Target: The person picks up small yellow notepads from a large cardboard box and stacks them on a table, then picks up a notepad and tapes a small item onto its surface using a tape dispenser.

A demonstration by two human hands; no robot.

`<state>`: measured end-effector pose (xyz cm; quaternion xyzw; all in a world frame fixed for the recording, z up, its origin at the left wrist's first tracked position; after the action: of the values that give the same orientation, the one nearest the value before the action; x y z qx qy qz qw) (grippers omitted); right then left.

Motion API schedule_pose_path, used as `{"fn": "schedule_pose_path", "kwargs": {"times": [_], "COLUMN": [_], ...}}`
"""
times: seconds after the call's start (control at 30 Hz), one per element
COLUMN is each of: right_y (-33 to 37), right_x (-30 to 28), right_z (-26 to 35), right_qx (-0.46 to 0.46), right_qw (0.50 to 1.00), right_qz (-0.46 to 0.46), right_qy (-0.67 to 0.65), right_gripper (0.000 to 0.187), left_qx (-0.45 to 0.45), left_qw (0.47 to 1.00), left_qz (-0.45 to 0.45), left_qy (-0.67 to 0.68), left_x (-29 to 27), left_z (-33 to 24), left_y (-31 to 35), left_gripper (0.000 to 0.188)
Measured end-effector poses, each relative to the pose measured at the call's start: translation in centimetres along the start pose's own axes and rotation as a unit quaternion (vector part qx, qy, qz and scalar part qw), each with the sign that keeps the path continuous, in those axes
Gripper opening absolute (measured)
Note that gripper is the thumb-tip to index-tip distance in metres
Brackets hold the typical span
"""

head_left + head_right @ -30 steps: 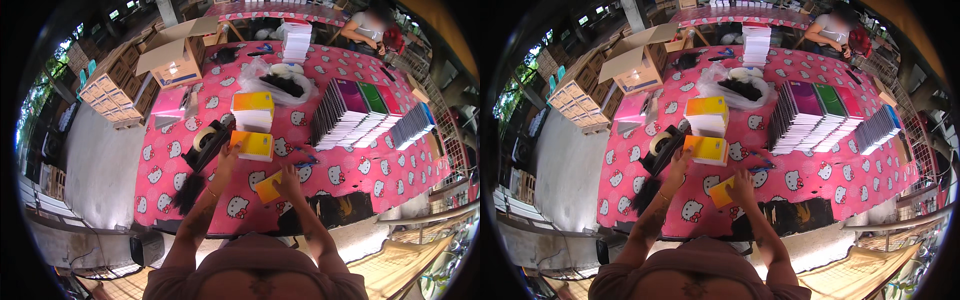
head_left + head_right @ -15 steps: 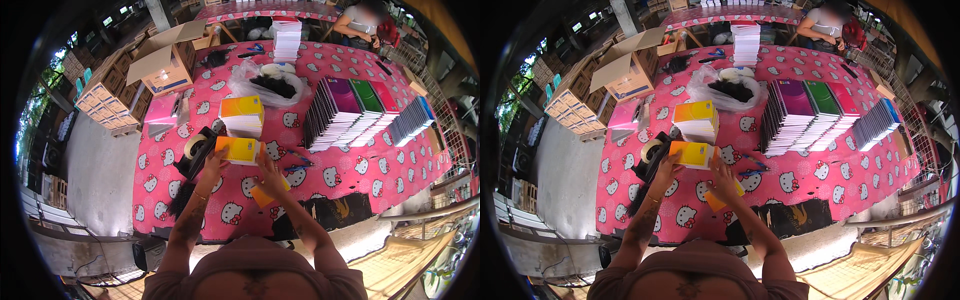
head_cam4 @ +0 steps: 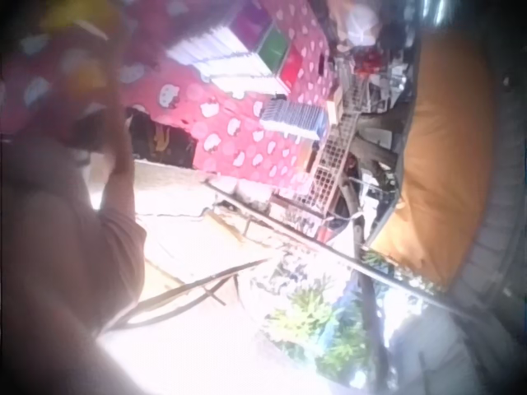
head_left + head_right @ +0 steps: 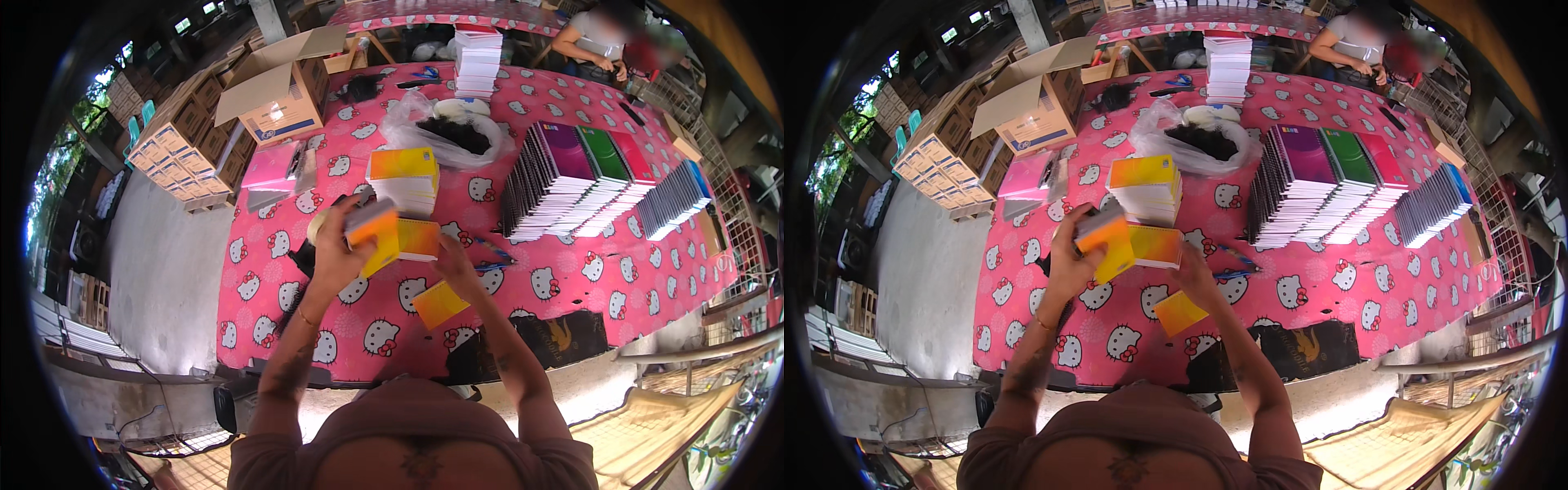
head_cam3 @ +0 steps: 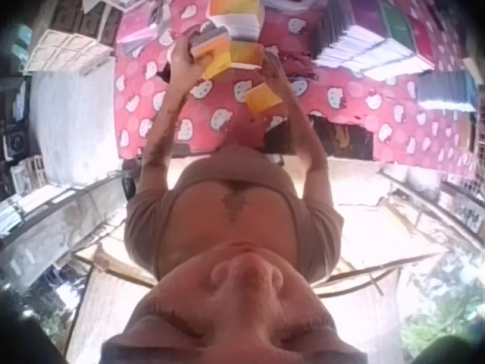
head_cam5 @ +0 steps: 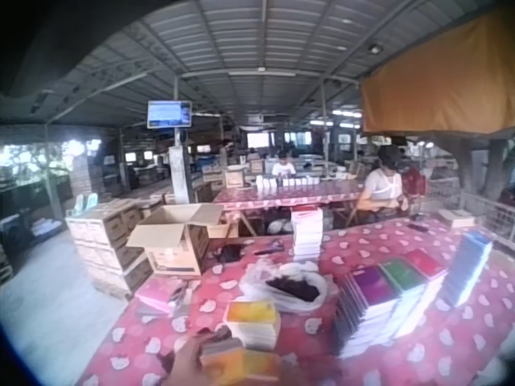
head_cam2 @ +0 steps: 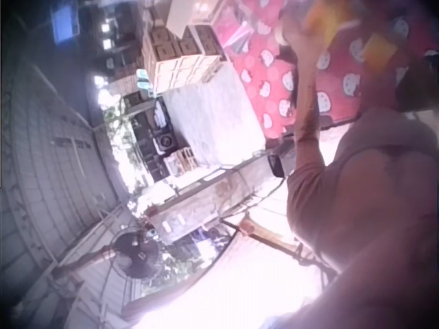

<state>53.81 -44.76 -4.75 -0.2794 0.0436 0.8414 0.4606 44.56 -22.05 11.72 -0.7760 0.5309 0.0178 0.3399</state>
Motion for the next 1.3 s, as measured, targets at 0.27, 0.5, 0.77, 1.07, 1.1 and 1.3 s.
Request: {"fn": "schedule_pose_path", "kwargs": {"times": [0.27,0.5,0.77,1.07,1.1,1.3], "right_y": [2.1,-6.3,-6.2,-0.9,-0.8,-1.3], "right_x": [1.4,0.4,1.1,1.5,1.7,1.2], "right_z": [3.0,-4.1,-2.8,3.4,3.4,0.4], "right_qx": [-0.078,0.138,0.101,0.136,0.13,0.096], "right_qw": [0.996,0.969,0.989,0.971,0.973,0.982], "right_qz": [-0.017,0.023,0.043,0.162,0.169,0.055], "right_qy": [0.025,-0.202,0.1,0.108,0.087,-0.153], "right_gripper": [0.077,0.052,0.057,0.05,0.051,0.054], "left_qx": [0.031,0.004,-0.034,-0.365,-0.38,-0.271], "left_qw": [0.923,0.907,0.924,0.806,0.794,0.887], "left_qz": [0.303,0.188,0.197,-0.055,-0.061,0.053], "left_qy": [-0.236,-0.376,-0.326,0.463,0.47,0.37], "left_x": [5.2,3.7,2.3,-0.3,0.1,1.2], "left_z": [2.7,4.0,3.9,4.2,4.4,2.9], "left_y": [7.7,11.7,12.0,7.4,7.5,4.2], "left_gripper": [0.087,0.087,0.074,0.043,0.039,0.052]}}
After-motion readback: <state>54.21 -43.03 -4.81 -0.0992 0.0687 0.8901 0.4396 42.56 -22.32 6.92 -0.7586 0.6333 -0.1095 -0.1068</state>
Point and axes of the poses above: each hand's wrist, its own y-axis away from the middle knuckle, its own x-axis out of the palm, z = x × y, the point moved 2 cm from there along -y, towards the middle knuckle, and after that the axes turned 3 degrees about y, right-handed, at the moved point
